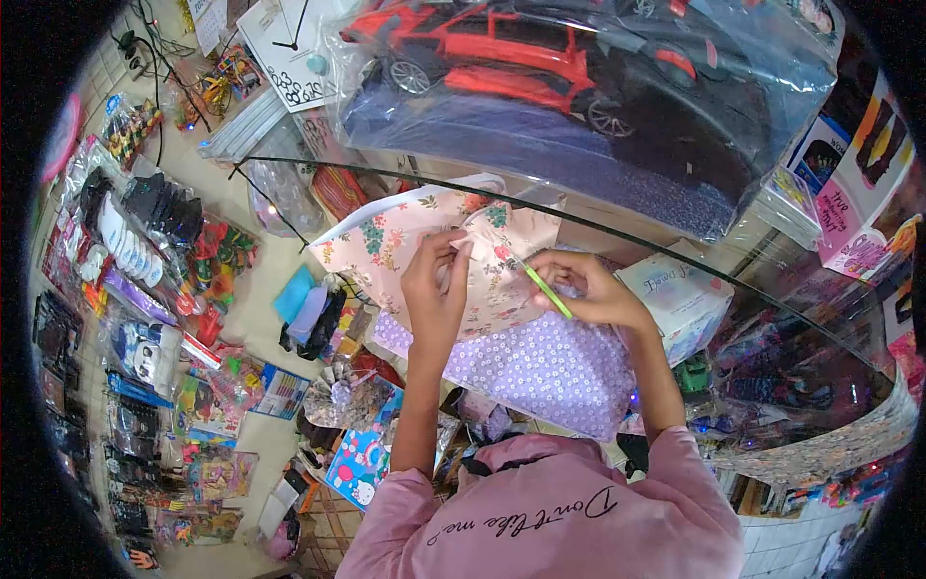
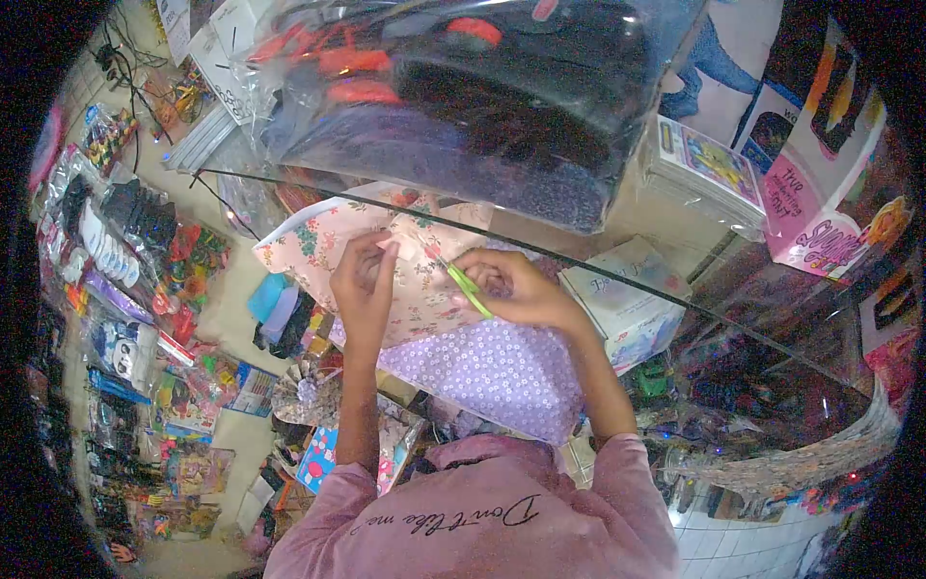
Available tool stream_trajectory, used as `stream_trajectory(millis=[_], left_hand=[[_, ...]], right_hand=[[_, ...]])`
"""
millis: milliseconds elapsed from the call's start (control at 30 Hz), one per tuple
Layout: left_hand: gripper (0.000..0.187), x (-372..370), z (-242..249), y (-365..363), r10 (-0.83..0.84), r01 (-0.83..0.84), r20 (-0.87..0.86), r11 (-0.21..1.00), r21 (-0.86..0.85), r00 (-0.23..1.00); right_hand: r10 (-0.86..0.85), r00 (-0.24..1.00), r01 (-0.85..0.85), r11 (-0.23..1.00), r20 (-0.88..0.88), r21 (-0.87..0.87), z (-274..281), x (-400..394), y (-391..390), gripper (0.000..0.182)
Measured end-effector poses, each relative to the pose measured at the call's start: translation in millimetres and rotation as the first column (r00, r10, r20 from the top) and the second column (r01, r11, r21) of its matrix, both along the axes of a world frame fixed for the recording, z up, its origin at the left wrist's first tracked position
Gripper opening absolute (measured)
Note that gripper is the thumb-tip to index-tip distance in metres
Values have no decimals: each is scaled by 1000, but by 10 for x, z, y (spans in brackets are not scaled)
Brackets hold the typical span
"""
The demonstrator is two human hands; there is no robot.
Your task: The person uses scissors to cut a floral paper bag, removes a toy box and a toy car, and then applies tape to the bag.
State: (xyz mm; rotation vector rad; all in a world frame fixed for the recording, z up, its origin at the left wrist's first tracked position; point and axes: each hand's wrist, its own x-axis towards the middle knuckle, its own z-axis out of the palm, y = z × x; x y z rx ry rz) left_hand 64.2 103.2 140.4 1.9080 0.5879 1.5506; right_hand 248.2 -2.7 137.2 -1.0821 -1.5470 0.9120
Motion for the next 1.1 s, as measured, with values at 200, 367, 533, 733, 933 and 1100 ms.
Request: stream_trajectory(millis=[200, 367, 533, 733, 933, 1100], left_hand=[[12, -71, 50, -4, 94, -55, -152, 969, 241, 984], [15, -85, -42, 30, 183, -114, -154, 921, 374, 971], [17, -71, -136, 21, 208, -139, -118, 892, 430, 971], [20, -84, -183, 25, 352, -240, -116, 809, 537, 929], [22, -59, -231, 18, 396, -264, -113, 771, 579, 911], [21, -36, -248, -4, 406, -290, -108, 791, 538, 907]], right_hand=[[-100, 990, 93, 993, 96, 75, 78, 40, 5, 37], [-520, 763, 347, 831, 385, 434, 218, -75, 9, 40], [-397, 831, 227, 881, 390, 414, 482, -312, 203, 40], [-232, 852, 132, 963, 470, 235, 412, -90, 410, 42], [-260, 764, 64, 941, 590, 332, 637, -160, 318, 43], [-111, 866, 21, 982, 487, 186, 661, -130, 387, 43]])
